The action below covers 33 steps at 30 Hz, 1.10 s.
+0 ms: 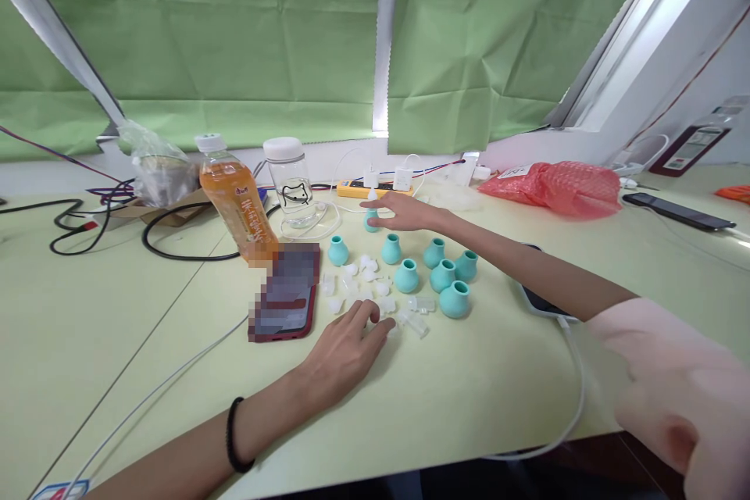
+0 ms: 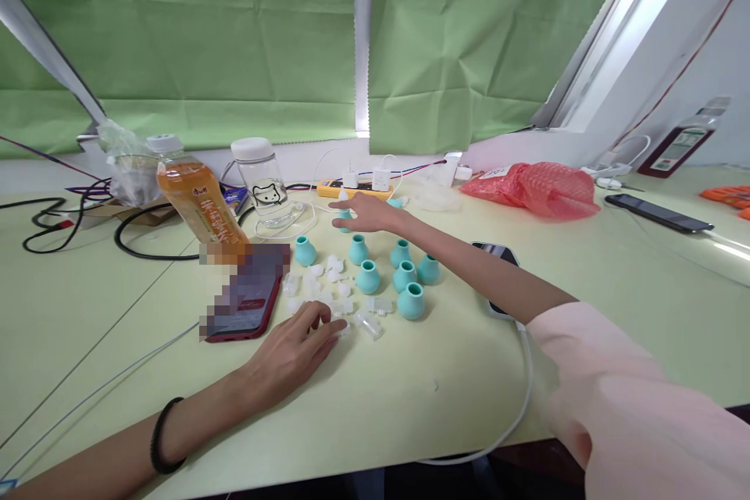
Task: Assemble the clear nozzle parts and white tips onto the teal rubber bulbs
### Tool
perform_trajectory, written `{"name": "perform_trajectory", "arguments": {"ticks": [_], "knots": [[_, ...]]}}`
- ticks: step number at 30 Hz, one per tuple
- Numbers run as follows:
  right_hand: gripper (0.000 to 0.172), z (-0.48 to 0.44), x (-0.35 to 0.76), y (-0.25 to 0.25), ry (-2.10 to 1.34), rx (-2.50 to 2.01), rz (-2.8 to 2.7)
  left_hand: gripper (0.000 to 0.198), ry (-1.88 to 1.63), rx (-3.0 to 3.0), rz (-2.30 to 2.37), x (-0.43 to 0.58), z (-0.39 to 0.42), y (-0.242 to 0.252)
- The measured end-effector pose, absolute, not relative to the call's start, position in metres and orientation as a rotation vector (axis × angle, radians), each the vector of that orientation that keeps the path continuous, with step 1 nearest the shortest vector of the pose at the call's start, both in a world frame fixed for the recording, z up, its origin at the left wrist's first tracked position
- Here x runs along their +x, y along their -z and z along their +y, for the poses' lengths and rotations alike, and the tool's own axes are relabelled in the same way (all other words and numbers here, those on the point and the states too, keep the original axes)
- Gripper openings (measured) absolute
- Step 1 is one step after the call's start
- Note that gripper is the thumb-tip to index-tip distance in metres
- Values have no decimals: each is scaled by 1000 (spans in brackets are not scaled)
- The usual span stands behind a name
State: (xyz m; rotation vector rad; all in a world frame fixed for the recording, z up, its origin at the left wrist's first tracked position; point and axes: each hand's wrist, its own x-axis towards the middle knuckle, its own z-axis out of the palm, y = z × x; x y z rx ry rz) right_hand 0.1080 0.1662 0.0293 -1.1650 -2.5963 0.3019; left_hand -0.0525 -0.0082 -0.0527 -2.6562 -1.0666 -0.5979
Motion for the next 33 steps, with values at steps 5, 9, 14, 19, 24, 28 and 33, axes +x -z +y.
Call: {"name": "perform_trajectory", "arguments": {"ticks": [5,9,14,19,24,28,33], "knots": [[58,174,92,-19,-379,-1337,-2562,22,629,-2706,-1137,-51,-11,44],[56,171,94,-23,-248,-1355,-2359,23,666,-2742,-1151,-51,-14,40],[24,125,112,-51,-16,-876,-1862,23,954,-2770,-1260,-54,-17,34],[16,41,137,-53,-113,-584,-2197,15,1622,-2838,-1261,-61,-21,29],[25,-8,150,-18,-12,-468,-2726,26,1742,-3052,-1469,-61,-22,31],[25,-13,149,5,-116,-405,-2674,36,1276,-3378,-1417,-53,-22,31],[19,-12,150,19,-164,-380,-2451,50,1630,-3614,-2056,-46,-18,28]]}}
